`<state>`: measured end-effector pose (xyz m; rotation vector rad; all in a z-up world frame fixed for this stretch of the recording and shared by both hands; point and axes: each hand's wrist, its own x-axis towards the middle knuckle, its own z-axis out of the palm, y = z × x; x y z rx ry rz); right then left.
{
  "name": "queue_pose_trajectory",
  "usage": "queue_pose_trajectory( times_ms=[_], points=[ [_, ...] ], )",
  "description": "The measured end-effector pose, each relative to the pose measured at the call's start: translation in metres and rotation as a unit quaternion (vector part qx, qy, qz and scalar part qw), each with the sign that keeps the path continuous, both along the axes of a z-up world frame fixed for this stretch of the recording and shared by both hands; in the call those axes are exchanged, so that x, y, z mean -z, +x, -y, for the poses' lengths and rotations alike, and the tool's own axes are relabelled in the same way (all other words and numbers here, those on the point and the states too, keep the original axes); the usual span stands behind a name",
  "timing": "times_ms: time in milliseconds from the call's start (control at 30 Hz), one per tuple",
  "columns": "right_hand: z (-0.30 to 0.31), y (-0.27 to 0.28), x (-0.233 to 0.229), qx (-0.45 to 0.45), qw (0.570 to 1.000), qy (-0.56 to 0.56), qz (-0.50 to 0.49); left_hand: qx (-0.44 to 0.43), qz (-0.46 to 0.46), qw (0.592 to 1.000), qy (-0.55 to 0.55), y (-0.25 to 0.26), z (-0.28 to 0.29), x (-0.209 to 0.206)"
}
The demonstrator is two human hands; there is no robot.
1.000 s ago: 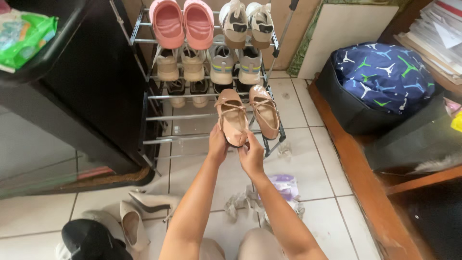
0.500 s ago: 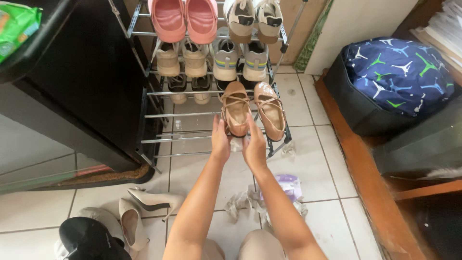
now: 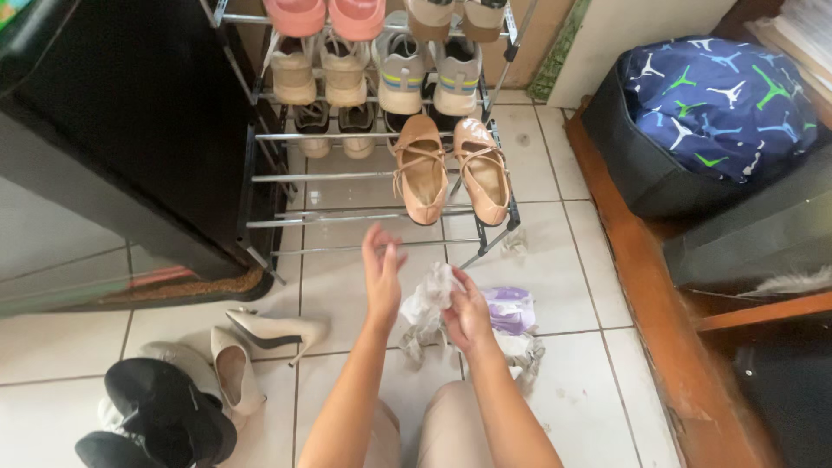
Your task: The person sits on the floor and wipes a pair of beige high-heeled shoes with a white wipe, cleaning the exterior and interior surfaces. The person then wipes a white high-heeled shoe in the same manner.
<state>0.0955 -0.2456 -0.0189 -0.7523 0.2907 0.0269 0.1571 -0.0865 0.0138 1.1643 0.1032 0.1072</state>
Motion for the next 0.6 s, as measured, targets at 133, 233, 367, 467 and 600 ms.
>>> queue_pose_trajectory(
  times_ms=[133, 233, 367, 467, 600],
  points=[
    [-0.026, -0.028, 0.013, -0.014, 0.993, 0.117, -0.016, -0.015, -0.092, 0.994, 0.050, -0.055, -0.008, 0.081],
    [-0.077, -0.052, 0.035, -0.062, 0.990, -0.110, 0.057, 0.038, -0.139, 0.981, -0.131, -0.083, -0.007, 0.134],
    [-0.109, -0.062, 0.083, -0.047, 0.931, -0.352, 0.084, 0.074, -0.222, 0.947, -0.219, -0.119, -0.017, 0.182],
    [-0.109, -0.031, 0.121, 0.001, 0.912, -0.409, 0.024, 0.071, -0.237, 0.969, 0.011, -0.141, -0.037, 0.200],
    [-0.117, 0.005, 0.151, 0.011, 0.995, -0.092, -0.045, -0.009, -0.125, 0.975, 0.184, -0.162, -0.113, 0.215]
  ],
)
